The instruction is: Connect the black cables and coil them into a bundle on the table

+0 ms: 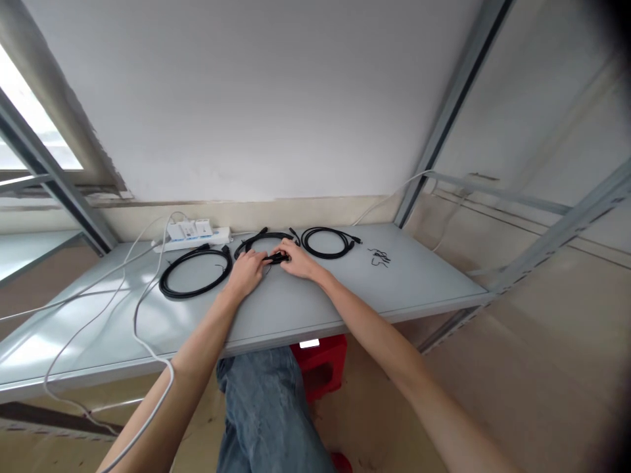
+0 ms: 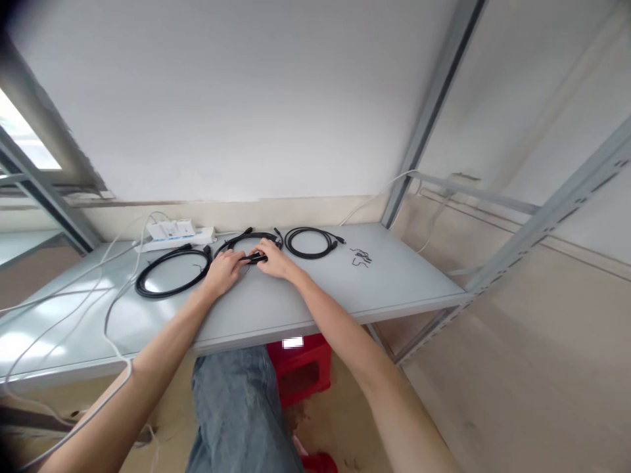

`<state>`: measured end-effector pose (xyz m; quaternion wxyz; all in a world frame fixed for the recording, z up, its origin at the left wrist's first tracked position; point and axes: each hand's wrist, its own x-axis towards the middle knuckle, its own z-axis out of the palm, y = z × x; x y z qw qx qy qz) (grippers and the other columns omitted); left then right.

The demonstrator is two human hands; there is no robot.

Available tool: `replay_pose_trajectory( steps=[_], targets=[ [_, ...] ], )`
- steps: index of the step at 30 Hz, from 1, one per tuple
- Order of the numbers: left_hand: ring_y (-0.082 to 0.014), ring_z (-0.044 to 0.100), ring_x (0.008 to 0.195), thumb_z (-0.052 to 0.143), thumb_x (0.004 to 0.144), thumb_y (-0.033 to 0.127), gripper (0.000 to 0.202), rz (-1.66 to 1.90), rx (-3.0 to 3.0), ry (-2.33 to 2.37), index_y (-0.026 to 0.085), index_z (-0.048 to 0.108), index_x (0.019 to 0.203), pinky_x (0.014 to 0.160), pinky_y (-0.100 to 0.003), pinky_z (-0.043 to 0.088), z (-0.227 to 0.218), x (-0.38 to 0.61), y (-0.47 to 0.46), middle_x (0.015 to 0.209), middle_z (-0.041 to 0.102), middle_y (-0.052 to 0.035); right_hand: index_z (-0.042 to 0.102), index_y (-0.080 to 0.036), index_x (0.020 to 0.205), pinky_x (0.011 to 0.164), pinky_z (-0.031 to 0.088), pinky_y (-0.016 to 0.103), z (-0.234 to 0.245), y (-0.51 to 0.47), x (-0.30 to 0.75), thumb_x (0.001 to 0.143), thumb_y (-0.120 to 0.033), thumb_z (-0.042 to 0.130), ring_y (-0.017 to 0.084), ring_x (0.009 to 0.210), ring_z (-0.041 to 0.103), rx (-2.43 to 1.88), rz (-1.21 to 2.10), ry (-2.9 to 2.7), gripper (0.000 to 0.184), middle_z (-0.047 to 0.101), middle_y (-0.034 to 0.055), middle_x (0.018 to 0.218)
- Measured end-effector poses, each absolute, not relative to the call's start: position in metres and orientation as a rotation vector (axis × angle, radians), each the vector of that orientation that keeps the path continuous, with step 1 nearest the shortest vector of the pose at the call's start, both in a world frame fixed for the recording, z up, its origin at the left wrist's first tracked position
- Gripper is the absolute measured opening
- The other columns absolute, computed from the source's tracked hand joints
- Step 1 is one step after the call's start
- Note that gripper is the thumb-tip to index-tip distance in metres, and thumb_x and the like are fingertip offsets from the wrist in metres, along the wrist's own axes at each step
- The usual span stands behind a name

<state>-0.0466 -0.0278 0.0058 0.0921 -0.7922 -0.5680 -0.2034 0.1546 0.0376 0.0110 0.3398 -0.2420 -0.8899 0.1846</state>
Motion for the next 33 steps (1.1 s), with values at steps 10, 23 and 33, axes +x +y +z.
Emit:
replay_pose_trajectory(
  steps=[10, 23, 33],
  targets=[
    [-0.0284, 0.064, 0.091, 0.036, 0.105, 0.031, 0.032, -0.643, -2.382, -1.671, 0.021, 0.066, 0.098, 0.084, -0.038, 0.044, 0.005, -0.048, -0.027, 0.086, 0.065, -0.0097, 0.068, -0.02, 0.1, 0.092, 0.048, 0.034, 0.008, 0.03, 0.148, 0.088, -0.024, 0.081, 0.022, 0.101, 0.056, -0.667, 0.334, -2.235, 0.018, 0.055, 0.004, 0.1],
    [-0.0279, 0.066, 0.098, 0.046, 0.102, 0.035, 0.032, -0.68, -2.413, -1.724, 0.02, 0.073, 0.111, 0.09, -0.038, 0.05, 0.0, -0.049, -0.026, 0.094, 0.07, -0.0111, 0.079, -0.021, 0.102, 0.091, 0.051, 0.036, 0.003, 0.028, 0.145, 0.099, -0.013, 0.062, 0.022, 0.098, 0.057, -0.58, 0.138, -2.339, 0.018, 0.06, 0.0061, 0.095],
    [-0.0272, 0.067, 0.097, 0.052, 0.094, 0.025, 0.023, -0.755, -2.413, -1.787, 0.02, 0.071, 0.105, 0.085, -0.035, 0.051, -0.001, -0.051, -0.023, 0.097, 0.07, -0.0104, 0.071, -0.019, 0.095, 0.093, 0.05, 0.038, 0.012, 0.011, 0.138, 0.099, -0.009, 0.057, 0.023, 0.097, 0.058, -0.483, -0.075, -2.449, 0.018, 0.064, 0.0087, 0.095]
  ],
)
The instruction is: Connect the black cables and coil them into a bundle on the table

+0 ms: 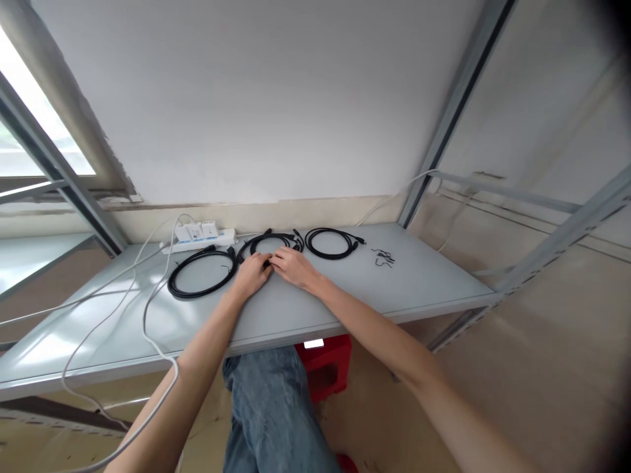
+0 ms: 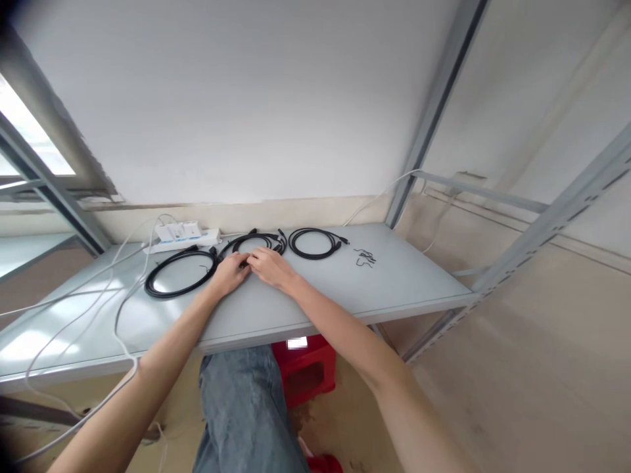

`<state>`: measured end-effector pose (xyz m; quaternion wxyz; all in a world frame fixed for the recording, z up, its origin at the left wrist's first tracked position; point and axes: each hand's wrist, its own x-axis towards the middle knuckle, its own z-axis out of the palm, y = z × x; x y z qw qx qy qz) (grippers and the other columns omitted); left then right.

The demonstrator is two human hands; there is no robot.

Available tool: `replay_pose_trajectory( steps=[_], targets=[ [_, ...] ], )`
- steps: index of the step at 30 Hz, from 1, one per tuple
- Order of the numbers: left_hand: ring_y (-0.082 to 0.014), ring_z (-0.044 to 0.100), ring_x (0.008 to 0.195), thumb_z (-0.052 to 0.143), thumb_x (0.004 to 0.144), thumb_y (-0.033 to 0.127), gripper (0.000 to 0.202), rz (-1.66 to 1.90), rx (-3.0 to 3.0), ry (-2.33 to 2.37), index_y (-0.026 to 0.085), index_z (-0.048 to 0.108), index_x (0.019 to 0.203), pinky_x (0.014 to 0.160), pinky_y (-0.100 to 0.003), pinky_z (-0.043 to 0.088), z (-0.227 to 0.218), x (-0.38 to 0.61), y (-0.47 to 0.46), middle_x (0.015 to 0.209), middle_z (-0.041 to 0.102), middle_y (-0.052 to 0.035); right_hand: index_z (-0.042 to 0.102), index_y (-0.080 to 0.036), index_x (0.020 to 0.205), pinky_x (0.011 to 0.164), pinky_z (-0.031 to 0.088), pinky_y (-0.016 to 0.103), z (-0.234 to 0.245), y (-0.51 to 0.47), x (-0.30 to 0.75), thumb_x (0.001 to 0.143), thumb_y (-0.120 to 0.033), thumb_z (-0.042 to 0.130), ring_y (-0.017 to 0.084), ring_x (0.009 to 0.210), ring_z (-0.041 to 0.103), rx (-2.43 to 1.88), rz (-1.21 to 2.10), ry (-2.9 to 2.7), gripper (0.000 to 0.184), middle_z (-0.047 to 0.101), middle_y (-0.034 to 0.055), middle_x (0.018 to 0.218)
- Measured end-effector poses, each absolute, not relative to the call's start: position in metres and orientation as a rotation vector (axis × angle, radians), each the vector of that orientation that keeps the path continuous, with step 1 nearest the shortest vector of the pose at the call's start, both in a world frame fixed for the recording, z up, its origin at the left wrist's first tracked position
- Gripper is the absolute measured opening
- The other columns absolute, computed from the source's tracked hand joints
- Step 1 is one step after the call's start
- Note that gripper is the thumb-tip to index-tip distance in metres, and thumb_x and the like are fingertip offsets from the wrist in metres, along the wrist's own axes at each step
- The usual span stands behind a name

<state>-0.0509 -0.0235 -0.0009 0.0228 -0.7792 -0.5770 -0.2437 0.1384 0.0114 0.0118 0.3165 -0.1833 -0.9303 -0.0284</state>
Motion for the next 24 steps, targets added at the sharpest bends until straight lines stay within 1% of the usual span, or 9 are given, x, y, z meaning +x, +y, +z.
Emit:
replay_pose_trajectory(
  steps=[5, 8, 11, 14, 16, 17, 20, 22, 24],
  targets=[
    [-0.0261, 0.067, 0.098, 0.053, 0.09, 0.025, 0.022, -0.897, -2.428, -1.789, 0.021, 0.072, 0.1, 0.085, -0.034, 0.05, 0.001, -0.0519, -0.0237, 0.102, 0.075, -0.0092, 0.071, -0.02, 0.099, 0.096, 0.051, 0.039, 0.0102, 0.0116, 0.1384, 0.099, -0.01, 0.054, 0.023, 0.1, 0.059, -0.448, -0.003, -2.365, 0.02, 0.068, 0.0093, 0.102],
    [-0.0259, 0.068, 0.094, 0.053, 0.092, 0.029, 0.022, -0.917, -2.425, -1.803, 0.021, 0.073, 0.097, 0.082, -0.033, 0.05, 0.0015, -0.0516, -0.0238, 0.1, 0.075, -0.0091, 0.071, -0.019, 0.1, 0.096, 0.051, 0.038, 0.0104, 0.0117, 0.1387, 0.099, -0.012, 0.056, 0.023, 0.101, 0.06, -0.489, 0.101, -2.287, 0.017, 0.069, 0.0092, 0.102],
    [-0.0262, 0.069, 0.095, 0.051, 0.095, 0.032, 0.026, -0.943, -2.455, -1.779, 0.019, 0.074, 0.097, 0.084, -0.034, 0.051, 0.0008, -0.0518, -0.0227, 0.099, 0.076, -0.0105, 0.069, -0.02, 0.104, 0.097, 0.051, 0.037, 0.0111, 0.0132, 0.1395, 0.097, -0.015, 0.059, 0.023, 0.103, 0.061, -0.525, 0.211, -2.22, 0.013, 0.068, 0.0082, 0.102],
    [-0.0267, 0.07, 0.097, 0.05, 0.096, 0.031, 0.029, -0.944, -2.494, -1.748, 0.017, 0.075, 0.097, 0.086, -0.034, 0.051, -0.0009, -0.0529, -0.0212, 0.101, 0.077, -0.0115, 0.065, -0.02, 0.118, 0.097, 0.051, 0.036, 0.0114, 0.0164, 0.1415, 0.095, -0.018, 0.065, 0.022, 0.103, 0.06, -0.535, 0.301, -2.173, 0.024, 0.065, 0.0073, 0.105],
    [-0.0272, 0.07, 0.098, 0.051, 0.097, 0.031, 0.029, -0.931, -2.513, -1.736, 0.017, 0.076, 0.098, 0.086, -0.034, 0.05, -0.0015, -0.0535, -0.0211, 0.101, 0.077, -0.0121, 0.063, -0.021, 0.123, 0.096, 0.051, 0.036, 0.0119, 0.018, 0.143, 0.094, -0.021, 0.069, 0.022, 0.102, 0.06, -0.534, 0.345, -2.182, 0.03, 0.064, 0.0066, 0.105],
    [-0.0274, 0.07, 0.098, 0.051, 0.098, 0.032, 0.029, -0.923, -2.519, -1.731, 0.017, 0.076, 0.099, 0.085, -0.034, 0.05, -0.0015, -0.0535, -0.0213, 0.102, 0.077, -0.0123, 0.063, -0.021, 0.121, 0.095, 0.05, 0.036, 0.0123, 0.0182, 0.1436, 0.095, -0.022, 0.069, 0.022, 0.102, 0.059, -0.536, 0.355, -2.199, 0.027, 0.064, 0.0063, 0.104],
    [-0.0269, 0.07, 0.096, 0.05, 0.1, 0.034, 0.032, -0.895, -2.513, -1.733, 0.016, 0.077, 0.1, 0.083, -0.033, 0.05, -0.0004, -0.053, -0.0227, 0.1, 0.077, -0.0123, 0.065, -0.02, 0.102, 0.094, 0.049, 0.036, 0.0139, 0.0168, 0.1436, 0.098, -0.025, 0.067, 0.022, 0.1, 0.058, -0.539, 0.327, -2.249, 0.007, 0.064, 0.006, 0.099],
    [-0.0258, 0.07, 0.093, 0.05, 0.101, 0.035, 0.033, -0.884, -2.497, -1.743, 0.017, 0.078, 0.099, 0.081, -0.032, 0.05, 0.0002, -0.0525, -0.0231, 0.097, 0.078, -0.0118, 0.064, -0.02, 0.094, 0.093, 0.048, 0.036, 0.0148, 0.0151, 0.1421, 0.1, -0.023, 0.065, 0.022, 0.098, 0.057, -0.534, 0.293, -2.256, 0.006, 0.064, 0.0058, 0.096],
    [-0.0252, 0.071, 0.092, 0.051, 0.101, 0.037, 0.034, -0.885, -2.479, -1.754, 0.017, 0.079, 0.098, 0.08, -0.031, 0.049, 0.0001, -0.0519, -0.0231, 0.098, 0.078, -0.0112, 0.064, -0.019, 0.093, 0.092, 0.048, 0.035, 0.0147, 0.0142, 0.1401, 0.1, -0.019, 0.062, 0.022, 0.097, 0.057, -0.523, 0.288, -2.251, 0.008, 0.064, 0.006, 0.095]
  ],
)
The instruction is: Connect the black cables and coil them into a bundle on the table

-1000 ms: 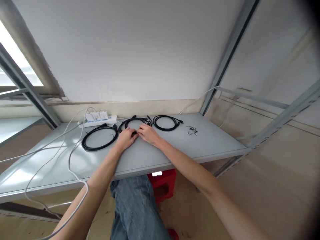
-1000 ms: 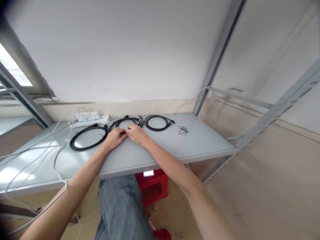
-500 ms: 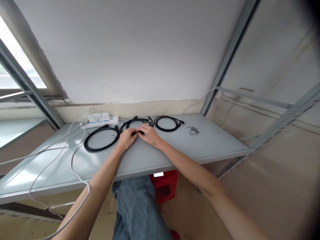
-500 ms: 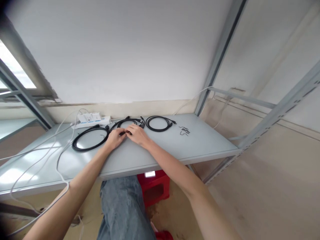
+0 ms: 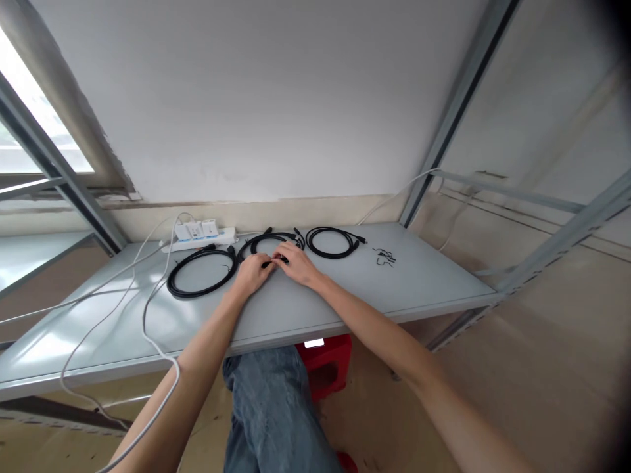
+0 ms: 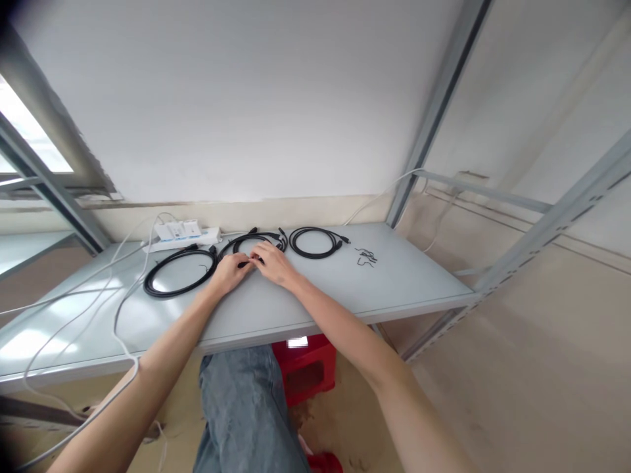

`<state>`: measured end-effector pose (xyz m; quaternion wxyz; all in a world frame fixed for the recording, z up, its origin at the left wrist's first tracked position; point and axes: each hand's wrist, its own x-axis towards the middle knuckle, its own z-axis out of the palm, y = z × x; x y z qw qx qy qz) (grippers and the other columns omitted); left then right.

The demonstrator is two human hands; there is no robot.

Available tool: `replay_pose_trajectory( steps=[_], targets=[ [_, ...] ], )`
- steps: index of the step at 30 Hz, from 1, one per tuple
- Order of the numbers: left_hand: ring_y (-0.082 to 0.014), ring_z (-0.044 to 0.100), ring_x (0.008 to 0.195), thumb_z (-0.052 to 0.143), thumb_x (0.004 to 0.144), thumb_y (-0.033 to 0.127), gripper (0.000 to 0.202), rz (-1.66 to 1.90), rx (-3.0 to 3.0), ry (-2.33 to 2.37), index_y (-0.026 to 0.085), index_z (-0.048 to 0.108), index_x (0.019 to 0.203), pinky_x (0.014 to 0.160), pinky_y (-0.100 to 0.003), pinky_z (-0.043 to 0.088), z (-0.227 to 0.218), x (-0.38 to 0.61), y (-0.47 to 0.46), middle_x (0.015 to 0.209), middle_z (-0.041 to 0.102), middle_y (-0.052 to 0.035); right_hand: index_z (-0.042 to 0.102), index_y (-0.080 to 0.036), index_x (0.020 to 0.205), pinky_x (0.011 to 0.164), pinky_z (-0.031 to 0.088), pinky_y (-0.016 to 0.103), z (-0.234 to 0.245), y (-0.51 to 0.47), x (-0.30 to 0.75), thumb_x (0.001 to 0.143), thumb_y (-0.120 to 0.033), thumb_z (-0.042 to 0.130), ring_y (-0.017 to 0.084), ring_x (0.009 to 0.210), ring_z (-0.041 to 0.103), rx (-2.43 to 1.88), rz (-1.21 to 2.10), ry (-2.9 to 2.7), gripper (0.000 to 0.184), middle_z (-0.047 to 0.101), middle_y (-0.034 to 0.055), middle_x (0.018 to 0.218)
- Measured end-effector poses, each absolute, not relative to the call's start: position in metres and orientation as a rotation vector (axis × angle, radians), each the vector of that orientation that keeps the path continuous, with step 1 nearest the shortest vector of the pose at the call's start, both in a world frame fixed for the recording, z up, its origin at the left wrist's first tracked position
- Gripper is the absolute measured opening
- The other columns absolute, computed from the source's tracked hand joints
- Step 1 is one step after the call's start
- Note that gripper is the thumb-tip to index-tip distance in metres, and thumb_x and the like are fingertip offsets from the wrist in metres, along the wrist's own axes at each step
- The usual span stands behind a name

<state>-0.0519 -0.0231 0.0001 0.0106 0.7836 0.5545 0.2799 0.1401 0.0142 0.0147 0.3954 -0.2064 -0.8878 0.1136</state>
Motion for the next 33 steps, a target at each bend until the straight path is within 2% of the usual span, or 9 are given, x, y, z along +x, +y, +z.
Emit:
replay_pose_trajectory(
  steps=[6, 11, 16, 19, 22, 24, 29, 33],
  targets=[
    [-0.0255, 0.072, 0.095, 0.056, 0.1, 0.044, 0.036, 0.856, 2.413, 1.783, 0.019, 0.082, 0.1, 0.08, -0.029, 0.05, 0.002, -0.048, -0.024, 0.102, 0.08, -0.0104, 0.065, -0.019, 0.089, 0.091, 0.048, 0.034, 0.011, 0.017, 0.138, 0.099, -0.011, 0.058, 0.022, 0.096, 0.059, -0.546, 0.362, -2.201, 0.014, 0.067, 0.0061, 0.092],
    [-0.0256, 0.073, 0.096, 0.059, 0.098, 0.044, 0.033, 0.823, 2.43, 1.782, 0.022, 0.081, 0.108, 0.082, -0.03, 0.051, 0.005, -0.046, -0.027, 0.104, 0.08, -0.0098, 0.066, -0.019, 0.088, 0.088, 0.049, 0.033, 0.007, 0.023, 0.14, 0.097, -0.012, 0.06, 0.022, 0.094, 0.061, -0.662, 0.39, -2.126, 0.013, 0.067, 0.0058, 0.09],
    [-0.0264, 0.074, 0.096, 0.052, 0.102, 0.045, 0.036, 0.752, 2.44, 1.833, 0.022, 0.079, 0.114, 0.081, -0.03, 0.051, 0.005, -0.046, -0.029, 0.1, 0.08, -0.0096, 0.066, -0.017, 0.103, 0.092, 0.049, 0.034, 0.012, 0.02, 0.145, 0.098, -0.011, 0.057, 0.022, 0.101, 0.061, -0.605, 0.35, -2.209, 0.012, 0.067, 0.0085, 0.102],
    [-0.028, 0.074, 0.101, 0.051, 0.103, 0.045, 0.038, 0.695, 2.451, 1.839, 0.02, 0.078, 0.114, 0.082, -0.03, 0.052, 0.005, -0.046, -0.03, 0.103, 0.08, -0.0118, 0.065, -0.016, 0.118, 0.097, 0.047, 0.037, 0.019, 0.014, 0.147, 0.096, -0.004, 0.053, 0.024, 0.109, 0.058, -0.52, 0.14, -2.404, 0.028, 0.068, 0.0117, 0.114],
    [-0.029, 0.074, 0.105, 0.05, 0.104, 0.044, 0.039, 0.704, 2.457, 1.8, 0.019, 0.078, 0.114, 0.086, -0.032, 0.052, 0.004, -0.047, -0.028, 0.108, 0.08, -0.013, 0.063, -0.014, 0.125, 0.096, 0.044, 0.04, 0.022, 0.01, 0.146, 0.093, 0.004, 0.048, 0.025, 0.111, 0.057, -0.552, -0.173, -2.569, 0.039, 0.068, 0.0132, 0.116],
    [-0.0295, 0.073, 0.108, 0.051, 0.103, 0.043, 0.038, 0.723, 2.438, 1.813, 0.019, 0.078, 0.114, 0.088, -0.032, 0.053, 0.002, -0.048, -0.026, 0.11, 0.08, -0.0131, 0.061, -0.012, 0.127, 0.096, 0.043, 0.039, 0.023, 0.011, 0.145, 0.095, 0.003, 0.047, 0.025, 0.11, 0.057, -0.55, -0.389, -2.64, 0.038, 0.068, 0.013, 0.113],
    [-0.0313, 0.073, 0.106, 0.054, 0.101, 0.042, 0.036, 0.644, 2.324, 1.972, 0.016, 0.078, 0.101, 0.084, -0.032, 0.053, 0.002, -0.048, -0.023, 0.103, 0.079, -0.0154, 0.062, -0.012, 0.122, 0.089, 0.042, 0.038, 0.032, 0.021, 0.14, 0.108, -0.012, 0.041, 0.024, 0.101, 0.058, -0.365, -0.792, -2.756, 0.025, 0.069, 0.0114, 0.101],
    [-0.0292, 0.073, 0.108, 0.055, 0.099, 0.038, 0.031, 0.633, 2.302, 1.935, 0.017, 0.078, 0.099, 0.086, -0.03, 0.051, 0.006, -0.045, -0.026, 0.104, 0.079, -0.0144, 0.066, -0.012, 0.112, 0.078, 0.041, 0.035, 0.054, 0.03, 0.134, 0.107, -0.01, 0.04, 0.022, 0.089, 0.059, -0.081, -1.047, -2.814, 0.027, 0.068, 0.0095, 0.089]
  ],
)
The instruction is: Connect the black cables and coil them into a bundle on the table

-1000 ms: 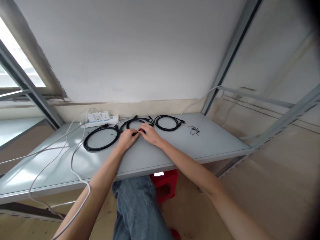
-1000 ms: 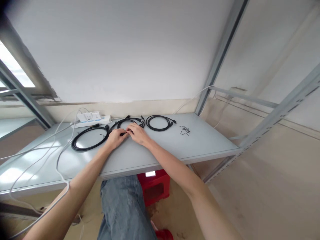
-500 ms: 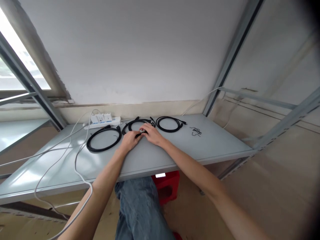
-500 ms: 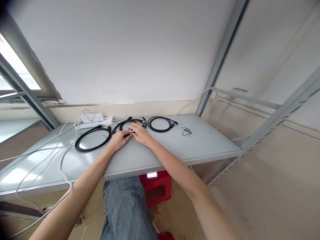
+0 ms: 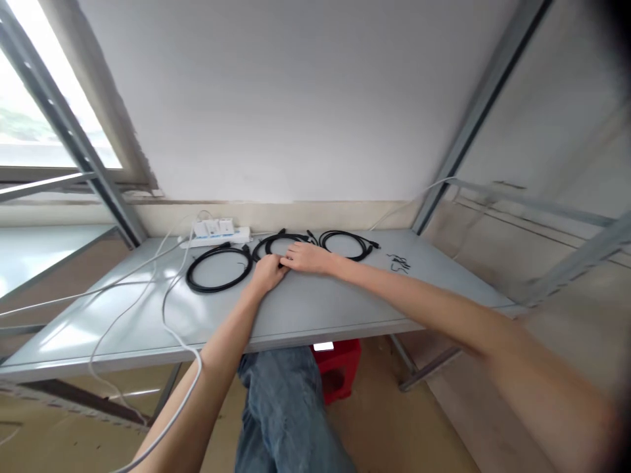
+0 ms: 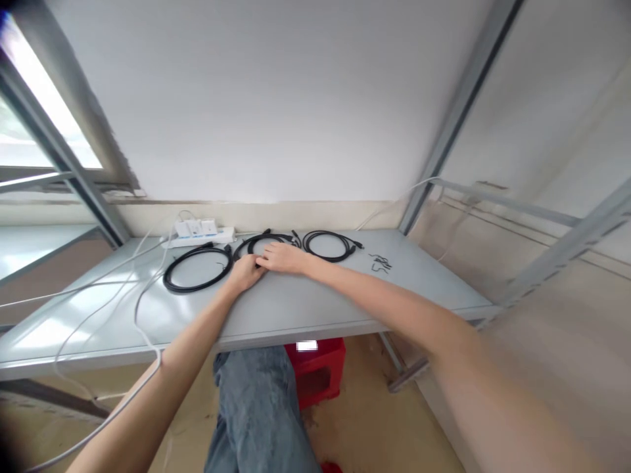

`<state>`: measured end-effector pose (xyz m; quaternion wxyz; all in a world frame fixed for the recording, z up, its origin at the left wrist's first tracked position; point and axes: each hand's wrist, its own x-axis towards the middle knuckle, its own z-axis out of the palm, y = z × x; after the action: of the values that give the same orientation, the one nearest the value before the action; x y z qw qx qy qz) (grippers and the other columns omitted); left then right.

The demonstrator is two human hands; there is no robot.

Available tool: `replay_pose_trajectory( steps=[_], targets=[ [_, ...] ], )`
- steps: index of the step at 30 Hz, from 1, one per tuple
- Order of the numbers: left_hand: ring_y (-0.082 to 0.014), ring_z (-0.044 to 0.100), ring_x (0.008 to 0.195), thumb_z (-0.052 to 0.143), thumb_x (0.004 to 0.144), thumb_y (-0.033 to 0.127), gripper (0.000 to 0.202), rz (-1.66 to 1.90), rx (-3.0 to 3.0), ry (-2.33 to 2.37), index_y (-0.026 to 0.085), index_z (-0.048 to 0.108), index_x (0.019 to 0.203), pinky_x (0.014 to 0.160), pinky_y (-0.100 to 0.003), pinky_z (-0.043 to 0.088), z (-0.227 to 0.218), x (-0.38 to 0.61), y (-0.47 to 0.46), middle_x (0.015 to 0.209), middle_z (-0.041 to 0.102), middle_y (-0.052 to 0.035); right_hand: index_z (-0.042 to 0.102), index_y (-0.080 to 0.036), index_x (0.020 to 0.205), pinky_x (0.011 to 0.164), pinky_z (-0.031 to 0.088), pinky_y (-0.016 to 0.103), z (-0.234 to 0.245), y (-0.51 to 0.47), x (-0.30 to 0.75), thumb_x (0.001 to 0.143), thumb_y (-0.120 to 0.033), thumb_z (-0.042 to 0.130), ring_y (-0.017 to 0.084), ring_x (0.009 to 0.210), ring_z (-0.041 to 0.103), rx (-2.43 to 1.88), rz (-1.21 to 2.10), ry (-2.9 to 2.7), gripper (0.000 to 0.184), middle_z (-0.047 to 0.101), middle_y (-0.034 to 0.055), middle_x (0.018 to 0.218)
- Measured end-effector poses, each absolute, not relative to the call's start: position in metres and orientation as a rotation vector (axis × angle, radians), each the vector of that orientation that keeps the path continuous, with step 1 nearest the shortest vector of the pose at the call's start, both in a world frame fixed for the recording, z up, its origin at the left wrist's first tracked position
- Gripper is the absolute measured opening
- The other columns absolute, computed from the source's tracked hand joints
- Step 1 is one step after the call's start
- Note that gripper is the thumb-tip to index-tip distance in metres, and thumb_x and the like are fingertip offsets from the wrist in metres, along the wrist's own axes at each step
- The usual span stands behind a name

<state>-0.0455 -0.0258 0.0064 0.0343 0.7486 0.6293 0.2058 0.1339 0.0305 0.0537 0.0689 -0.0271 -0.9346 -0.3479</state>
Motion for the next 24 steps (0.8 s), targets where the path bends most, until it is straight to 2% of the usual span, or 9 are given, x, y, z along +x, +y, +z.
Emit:
replay_pose_trajectory(
  steps=[5, 9, 13, 16, 20, 24],
  targets=[
    [-0.0287, 0.072, 0.111, 0.054, 0.097, 0.032, 0.027, 0.639, 2.321, 1.923, 0.02, 0.078, 0.099, 0.087, -0.03, 0.05, 0.006, -0.046, -0.026, 0.106, 0.079, -0.0134, 0.069, -0.012, 0.097, 0.074, 0.04, 0.034, 0.072, 0.029, 0.125, 0.103, -0.004, 0.042, 0.022, 0.084, 0.06, 0.166, -1.235, -2.894, 0.029, 0.07, 0.0099, 0.085],
    [-0.0287, 0.072, 0.111, 0.053, 0.096, 0.027, 0.027, 0.623, 2.322, 1.96, 0.018, 0.078, 0.099, 0.087, -0.031, 0.051, 0.004, -0.046, -0.024, 0.106, 0.079, -0.015, 0.071, -0.007, 0.097, 0.071, 0.042, 0.035, 0.069, 0.019, 0.119, 0.1, -0.002, 0.044, 0.023, 0.08, 0.062, 0.023, -1.246, -2.94, 0.028, 0.072, 0.0127, 0.082],
    [-0.0288, 0.073, 0.109, 0.053, 0.098, 0.03, 0.028, 0.653, 2.349, 1.933, 0.019, 0.078, 0.102, 0.086, -0.031, 0.05, 0.005, -0.044, -0.025, 0.106, 0.079, -0.0157, 0.073, -0.007, 0.092, 0.072, 0.044, 0.036, 0.067, 0.019, 0.117, 0.097, 0.0, 0.047, 0.024, 0.082, 0.065, -0.093, -1.195, -3.044, 0.028, 0.074, 0.0156, 0.084],
    [-0.0297, 0.073, 0.107, 0.052, 0.099, 0.033, 0.03, 0.685, 2.358, 1.882, 0.02, 0.079, 0.1, 0.085, -0.033, 0.051, 0.007, -0.043, -0.027, 0.104, 0.079, -0.0156, 0.072, -0.011, 0.08, 0.071, 0.045, 0.037, 0.07, 0.027, 0.117, 0.091, 0.002, 0.051, 0.024, 0.079, 0.067, -0.176, -1.026, -3.154, 0.027, 0.074, 0.0143, 0.081],
    [-0.0298, 0.072, 0.105, 0.054, 0.099, 0.027, 0.026, 0.735, 2.388, 1.76, 0.018, 0.078, 0.101, 0.086, -0.034, 0.051, 0.006, -0.043, -0.027, 0.104, 0.079, -0.0157, 0.064, -0.016, 0.063, 0.069, 0.046, 0.038, 0.075, 0.038, 0.117, 0.084, 0.004, 0.054, 0.023, 0.071, 0.064, -0.276, -0.62, -3.221, 0.03, 0.067, 0.0092, 0.066],
    [-0.0276, 0.069, 0.107, 0.05, 0.102, 0.027, 0.028, 0.81, 2.497, 1.623, 0.016, 0.076, 0.1, 0.094, -0.034, 0.05, 0.0, -0.045, -0.023, 0.105, 0.077, -0.0149, 0.061, -0.019, 0.064, 0.068, 0.046, 0.036, 0.08, 0.041, 0.121, 0.081, 0.004, 0.053, 0.022, 0.069, 0.062, -0.353, -0.376, -3.275, 0.03, 0.058, 0.003, 0.057]
  ],
)
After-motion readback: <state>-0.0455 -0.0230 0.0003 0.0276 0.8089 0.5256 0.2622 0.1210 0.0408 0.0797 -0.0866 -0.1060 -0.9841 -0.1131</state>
